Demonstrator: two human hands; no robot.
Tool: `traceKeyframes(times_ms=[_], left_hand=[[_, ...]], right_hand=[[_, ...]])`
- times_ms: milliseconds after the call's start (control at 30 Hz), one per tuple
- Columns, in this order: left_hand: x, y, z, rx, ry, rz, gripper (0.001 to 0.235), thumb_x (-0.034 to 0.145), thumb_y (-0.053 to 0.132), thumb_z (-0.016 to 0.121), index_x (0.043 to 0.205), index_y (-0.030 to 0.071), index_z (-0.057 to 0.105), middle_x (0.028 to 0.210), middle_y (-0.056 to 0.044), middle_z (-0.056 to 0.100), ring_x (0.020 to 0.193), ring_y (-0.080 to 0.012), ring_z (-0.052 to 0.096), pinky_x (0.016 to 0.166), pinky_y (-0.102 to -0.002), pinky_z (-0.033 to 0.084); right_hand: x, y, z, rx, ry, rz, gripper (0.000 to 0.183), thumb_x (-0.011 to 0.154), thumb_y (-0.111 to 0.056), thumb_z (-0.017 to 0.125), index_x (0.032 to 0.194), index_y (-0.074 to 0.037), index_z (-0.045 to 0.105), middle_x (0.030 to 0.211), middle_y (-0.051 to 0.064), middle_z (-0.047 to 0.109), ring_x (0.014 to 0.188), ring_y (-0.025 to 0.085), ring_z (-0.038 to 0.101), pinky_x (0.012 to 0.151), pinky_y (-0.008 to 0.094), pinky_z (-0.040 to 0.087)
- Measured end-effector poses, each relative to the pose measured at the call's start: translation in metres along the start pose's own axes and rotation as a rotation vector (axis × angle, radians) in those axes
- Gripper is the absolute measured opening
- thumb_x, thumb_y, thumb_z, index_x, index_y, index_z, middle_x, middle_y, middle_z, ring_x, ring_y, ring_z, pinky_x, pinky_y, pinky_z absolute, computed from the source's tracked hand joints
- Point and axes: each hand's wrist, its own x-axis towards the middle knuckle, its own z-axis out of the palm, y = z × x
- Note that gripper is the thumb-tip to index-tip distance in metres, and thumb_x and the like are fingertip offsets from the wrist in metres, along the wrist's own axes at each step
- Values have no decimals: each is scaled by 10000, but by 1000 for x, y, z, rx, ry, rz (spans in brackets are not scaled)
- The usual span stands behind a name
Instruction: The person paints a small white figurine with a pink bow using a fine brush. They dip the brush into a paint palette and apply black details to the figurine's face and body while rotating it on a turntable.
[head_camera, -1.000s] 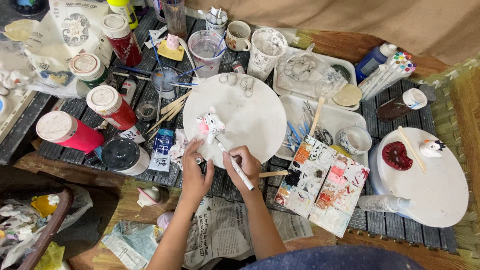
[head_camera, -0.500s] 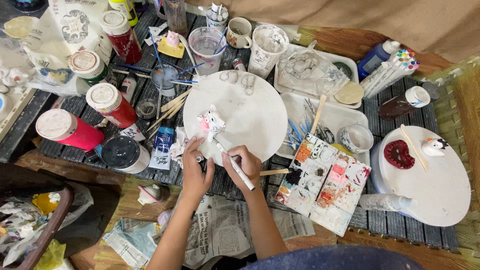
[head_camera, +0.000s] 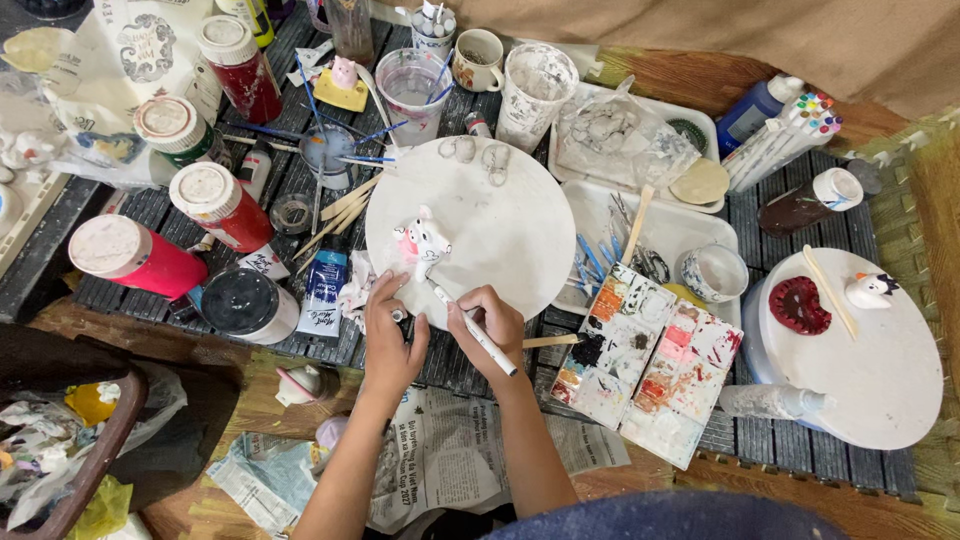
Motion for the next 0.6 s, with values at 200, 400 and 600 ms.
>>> traceKeyframes(times_ms=[200, 400, 600], left_hand=[[0, 1, -1, -7, 3, -6, 303, 896, 8, 667, 1066, 18, 416, 1422, -235, 535, 1432, -476, 430, 1176, -548, 330], [1, -1, -1, 1, -3, 17, 328, 888, 0, 672, 1071, 19, 400, 1413, -241, 525, 1429, -473, 426, 1174, -553, 329], [1, 0, -1, -4, -7, 4, 329, 882, -3, 672, 1060, 25, 396, 1411, -236, 534, 1428, -468, 432, 1170, -550, 336]], right_hand=[[-1, 1, 1, -5, 17, -7, 239, 903, -51, 787, 884, -73, 549, 708, 17, 642, 565, 59, 578, 518, 228, 463], [-2, 5, 3, -35, 30, -10, 240, 911, -58, 786, 892, -73, 546, 694, 16, 641, 569, 63, 593, 518, 230, 467], [-2, 5, 4, -35, 39, 0, 238, 918, -59, 779, 894, -71, 542, 702, 15, 647, 576, 64, 598, 518, 229, 468]])
